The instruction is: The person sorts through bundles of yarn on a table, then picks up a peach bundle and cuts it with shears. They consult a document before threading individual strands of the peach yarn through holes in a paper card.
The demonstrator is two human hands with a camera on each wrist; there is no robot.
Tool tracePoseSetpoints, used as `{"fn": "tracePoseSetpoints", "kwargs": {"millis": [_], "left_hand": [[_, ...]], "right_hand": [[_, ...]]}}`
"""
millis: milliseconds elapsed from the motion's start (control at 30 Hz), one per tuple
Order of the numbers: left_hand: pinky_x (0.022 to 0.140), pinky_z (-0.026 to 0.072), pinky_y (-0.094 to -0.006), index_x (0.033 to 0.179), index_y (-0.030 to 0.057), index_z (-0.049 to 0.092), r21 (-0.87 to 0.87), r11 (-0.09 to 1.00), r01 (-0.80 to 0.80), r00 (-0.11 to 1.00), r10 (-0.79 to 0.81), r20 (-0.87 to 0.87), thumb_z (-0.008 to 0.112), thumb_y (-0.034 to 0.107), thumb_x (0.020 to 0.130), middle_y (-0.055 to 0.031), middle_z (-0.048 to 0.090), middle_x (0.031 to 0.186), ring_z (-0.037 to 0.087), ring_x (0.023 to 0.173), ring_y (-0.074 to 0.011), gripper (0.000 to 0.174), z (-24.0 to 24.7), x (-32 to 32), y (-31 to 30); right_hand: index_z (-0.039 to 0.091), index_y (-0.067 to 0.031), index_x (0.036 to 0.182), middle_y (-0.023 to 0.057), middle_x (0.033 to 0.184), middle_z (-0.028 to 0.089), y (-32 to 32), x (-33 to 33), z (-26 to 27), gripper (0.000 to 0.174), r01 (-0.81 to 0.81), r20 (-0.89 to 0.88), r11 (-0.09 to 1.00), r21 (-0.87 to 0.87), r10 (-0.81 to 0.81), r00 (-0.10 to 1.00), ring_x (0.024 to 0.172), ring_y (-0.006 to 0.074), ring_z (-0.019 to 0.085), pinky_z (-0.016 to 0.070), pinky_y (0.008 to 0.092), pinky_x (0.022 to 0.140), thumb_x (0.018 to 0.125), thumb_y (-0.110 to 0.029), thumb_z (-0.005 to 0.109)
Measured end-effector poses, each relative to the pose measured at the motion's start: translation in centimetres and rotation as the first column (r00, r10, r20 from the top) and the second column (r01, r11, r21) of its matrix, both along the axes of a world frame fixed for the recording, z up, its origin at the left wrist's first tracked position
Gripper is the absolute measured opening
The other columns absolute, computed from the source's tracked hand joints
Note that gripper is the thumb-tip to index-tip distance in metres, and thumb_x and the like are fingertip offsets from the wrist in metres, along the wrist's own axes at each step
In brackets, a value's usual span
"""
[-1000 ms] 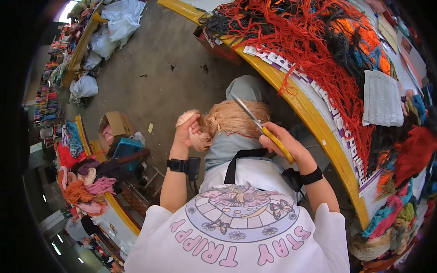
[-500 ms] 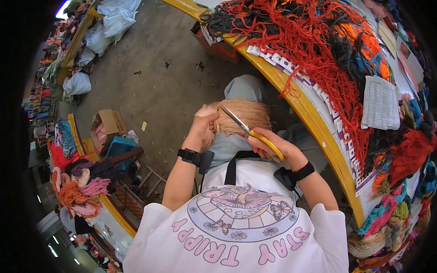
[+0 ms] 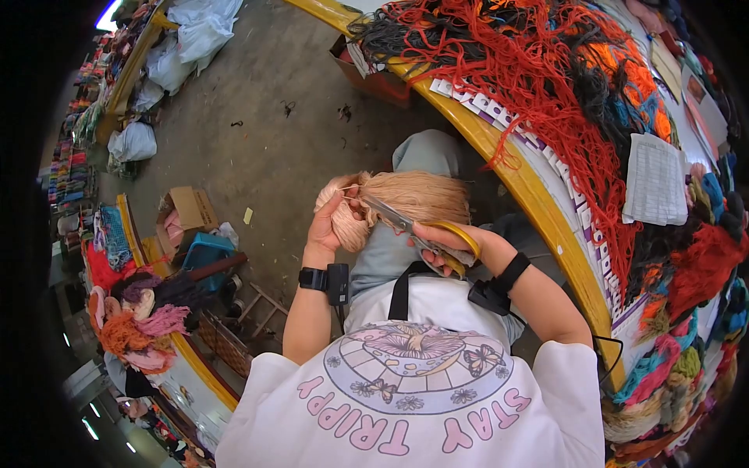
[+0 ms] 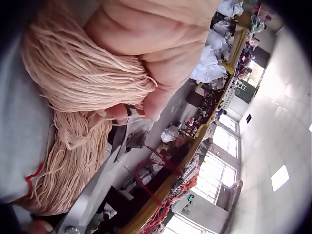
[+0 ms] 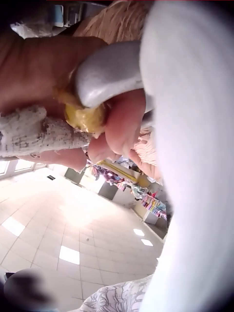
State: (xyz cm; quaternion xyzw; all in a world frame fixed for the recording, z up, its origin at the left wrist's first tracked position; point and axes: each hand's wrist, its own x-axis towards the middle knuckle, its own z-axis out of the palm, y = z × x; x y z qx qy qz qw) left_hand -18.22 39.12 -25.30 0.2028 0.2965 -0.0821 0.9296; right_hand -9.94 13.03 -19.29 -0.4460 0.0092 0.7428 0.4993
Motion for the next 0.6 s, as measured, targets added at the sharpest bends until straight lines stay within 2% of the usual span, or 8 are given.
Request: {"fn": "tracePoseSetpoints", "kwargs": {"millis": [167, 267, 300, 400, 600], "left_hand": [[0.068, 0.0499, -0.0302, 0.107, -0.0017, 0.055, 0.003, 1.0, 0.029, 0.999, -0.029, 0.044, 0.057, 0.018, 0.085, -0.01, 0.06, 0.09, 0.058, 0.079, -0.0181, 0.03, -0.3, -0.3, 0.4], [0.072, 0.0491, -0.0319, 0.109, -0.0017, 0.055, 0.009, 0.999, 0.045, 0.996, -0.046, 0.073, 0.057, 0.018, 0.085, -0.0113, 0.06, 0.097, 0.057, 0.088, -0.0197, 0.031, 0.0, -0.3, 0.2], [0.074, 0.0488, -0.0324, 0.11, -0.0016, 0.054, 0.007, 0.999, 0.053, 0.995, -0.053, 0.085, 0.057, 0.018, 0.085, -0.0116, 0.059, 0.1, 0.056, 0.091, -0.0201, 0.032, 0.3, -0.3, -0.1], [0.076, 0.0485, -0.0329, 0.111, -0.0014, 0.054, -0.014, 1.0, 0.013, 0.999, -0.012, 0.047, 0.057, 0.017, 0.085, -0.0111, 0.059, 0.102, 0.055, 0.094, -0.0205, 0.032, 1.0, 0.0, -0.7], [0.082, 0.0469, -0.0347, 0.114, -0.0009, 0.051, -0.108, 0.994, 0.028, 0.997, -0.02, 0.07, 0.058, 0.016, 0.084, -0.0111, 0.056, 0.11, 0.054, 0.1, -0.0207, 0.035, 0.7, -0.3, -0.8]], "right_hand": [[0.049, -0.0085, 0.108, -0.0015, 0.063, 0.046, 0.1, 0.4, -0.1, 0.053, -0.008, -0.005, 0.999, 0.053, 0.009, 1.0, 0.053, 0.0064, 0.045, 0.0419, 0.0218, 0.044, 0.086, -0.056, 0.04], [0.05, -0.0104, 0.109, -0.0017, 0.063, 0.046, -0.4, 1.1, 0.8, 0.051, -0.001, 0.011, 1.0, 0.015, 0.001, 1.0, 0.053, 0.0065, 0.045, 0.0414, 0.0218, 0.044, 0.087, -0.055, 0.04], [0.052, -0.0082, 0.106, -0.0017, 0.063, 0.045, -0.1, 1.3, 1.7, 0.048, 0.033, -0.032, 0.999, -0.04, -0.034, 0.999, 0.054, 0.0068, 0.043, 0.0378, 0.0217, 0.047, 0.088, -0.052, 0.041], [0.052, -0.0083, 0.107, -0.0019, 0.063, 0.044, 0.2, 1.7, 0.9, 0.049, 0.041, -0.108, 0.999, -0.001, -0.041, 0.993, 0.054, 0.0065, 0.042, 0.0374, 0.0219, 0.047, 0.088, -0.052, 0.04], [0.051, -0.0095, 0.104, -0.0031, 0.059, 0.04, 1.5, 1.2, 0.0, 0.047, 0.099, -0.11, 0.993, 0.065, -0.091, 0.99, 0.048, 0.0061, 0.038, 0.0364, 0.0222, 0.043, 0.089, -0.052, 0.038]]}}
